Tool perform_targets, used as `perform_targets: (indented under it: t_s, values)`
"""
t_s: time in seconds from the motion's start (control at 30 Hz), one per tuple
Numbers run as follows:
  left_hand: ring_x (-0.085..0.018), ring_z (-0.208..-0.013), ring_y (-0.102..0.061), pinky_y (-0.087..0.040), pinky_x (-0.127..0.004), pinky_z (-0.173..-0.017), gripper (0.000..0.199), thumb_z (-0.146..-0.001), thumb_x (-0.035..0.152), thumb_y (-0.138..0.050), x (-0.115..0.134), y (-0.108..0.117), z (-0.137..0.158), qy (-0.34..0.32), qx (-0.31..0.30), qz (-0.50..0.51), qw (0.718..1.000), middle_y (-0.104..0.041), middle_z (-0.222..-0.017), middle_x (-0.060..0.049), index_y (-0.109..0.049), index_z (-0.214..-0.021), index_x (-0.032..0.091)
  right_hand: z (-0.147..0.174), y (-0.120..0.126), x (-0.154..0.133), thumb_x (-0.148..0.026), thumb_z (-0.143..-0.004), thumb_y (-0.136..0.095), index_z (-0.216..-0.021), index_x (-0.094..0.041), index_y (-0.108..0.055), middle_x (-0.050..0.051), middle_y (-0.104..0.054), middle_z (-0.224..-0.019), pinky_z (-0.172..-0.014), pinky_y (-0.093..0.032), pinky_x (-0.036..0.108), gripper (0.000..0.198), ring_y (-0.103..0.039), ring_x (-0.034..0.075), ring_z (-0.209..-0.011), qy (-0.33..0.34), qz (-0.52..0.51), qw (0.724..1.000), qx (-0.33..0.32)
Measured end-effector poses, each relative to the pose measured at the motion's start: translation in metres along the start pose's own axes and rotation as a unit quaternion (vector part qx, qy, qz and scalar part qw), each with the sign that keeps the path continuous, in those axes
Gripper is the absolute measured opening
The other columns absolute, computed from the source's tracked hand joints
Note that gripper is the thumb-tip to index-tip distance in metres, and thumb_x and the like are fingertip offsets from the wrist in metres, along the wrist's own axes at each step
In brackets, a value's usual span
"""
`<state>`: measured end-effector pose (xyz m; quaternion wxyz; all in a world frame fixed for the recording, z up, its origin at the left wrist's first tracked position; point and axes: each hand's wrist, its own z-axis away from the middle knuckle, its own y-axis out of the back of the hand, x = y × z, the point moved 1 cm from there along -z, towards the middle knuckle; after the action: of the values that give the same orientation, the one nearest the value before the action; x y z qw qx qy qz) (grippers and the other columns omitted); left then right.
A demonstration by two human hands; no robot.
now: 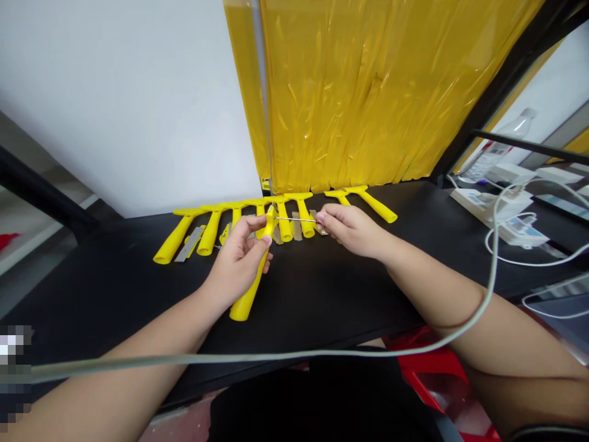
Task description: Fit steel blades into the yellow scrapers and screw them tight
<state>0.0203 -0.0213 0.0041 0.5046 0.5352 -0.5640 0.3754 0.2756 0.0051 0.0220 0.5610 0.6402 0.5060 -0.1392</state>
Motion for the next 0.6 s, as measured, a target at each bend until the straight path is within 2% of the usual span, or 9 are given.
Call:
perform_targets:
  t_s: [0.1,0.2,0.27,0.37,0.5,0.6]
  values:
    - [-0.008,-0.057,-0.062,-0.057,-0.028,-0.059,0.030,-0.096,0.033,-0.067,-0.005,0.003,-0.001,-0.013,-0.008,-0.033,0.999,-0.064,-0.103,0.000,-0.056,-0.124,0.025,-0.002,-0.008,0.005,-0.053,-0.107,-0.041,-0.079,-0.020,-0.059,-0.003,-0.046,-0.063,-0.059,-0.033,0.030,0.048,-0.041,0.013,-0.057,-0.019,-0.056,0.998,-0.012]
    - [-0.011,-0.057,-0.063,-0.056,-0.029,-0.060,0.033,-0.097,0.034,-0.065,-0.009,0.007,-0.003,-0.012,-0.001,-0.055,0.998,-0.061,-0.086,0.004,-0.056,-0.128,0.026,0.000,-0.015,0.009,-0.051,-0.103,-0.054,-0.096,-0.023,-0.052,-0.009,-0.038,-0.061,-0.054,-0.029,0.027,0.029,-0.035,0.012,-0.052,-0.037,-0.128,0.990,-0.039]
    - [-0.013,-0.058,-0.063,-0.055,-0.029,-0.061,0.034,-0.098,0.034,-0.065,-0.010,0.008,-0.004,-0.013,0.005,-0.059,0.998,-0.058,-0.078,0.005,-0.056,-0.130,0.027,0.001,-0.018,0.011,-0.047,-0.098,-0.064,-0.099,-0.025,-0.045,-0.011,-0.041,-0.064,-0.054,-0.029,0.025,0.029,-0.036,0.011,-0.053,-0.036,-0.144,0.988,-0.046]
    - [-0.013,-0.056,-0.062,-0.056,-0.030,-0.064,0.035,-0.098,0.034,-0.064,-0.009,0.008,-0.005,-0.018,0.004,-0.068,0.998,-0.056,-0.071,0.007,-0.056,-0.131,0.026,-0.001,-0.018,0.013,-0.050,-0.101,-0.058,-0.090,-0.024,-0.047,-0.007,-0.046,-0.068,-0.056,-0.034,0.027,0.031,-0.041,0.012,-0.058,-0.033,-0.115,0.993,-0.020]
    - [-0.014,-0.057,-0.063,-0.055,-0.029,-0.064,0.035,-0.099,0.035,-0.064,-0.007,0.007,-0.003,-0.020,-0.010,-0.085,0.996,-0.057,-0.068,0.007,-0.056,-0.132,0.025,-0.005,-0.018,0.015,-0.056,-0.106,-0.040,-0.080,-0.020,-0.055,-0.001,-0.050,-0.071,-0.057,-0.035,0.029,0.047,-0.043,0.013,-0.060,-0.044,-0.090,0.995,-0.003]
    - [-0.013,-0.057,-0.063,-0.056,-0.030,-0.068,0.035,-0.099,0.035,-0.063,-0.006,0.007,-0.003,-0.023,-0.008,-0.087,0.996,-0.058,-0.069,0.007,-0.056,-0.132,0.025,-0.002,-0.018,0.011,-0.053,-0.103,-0.050,-0.091,-0.022,-0.052,-0.006,-0.044,-0.067,-0.056,-0.032,0.027,0.034,-0.037,0.012,-0.058,-0.025,-0.109,0.994,-0.021]
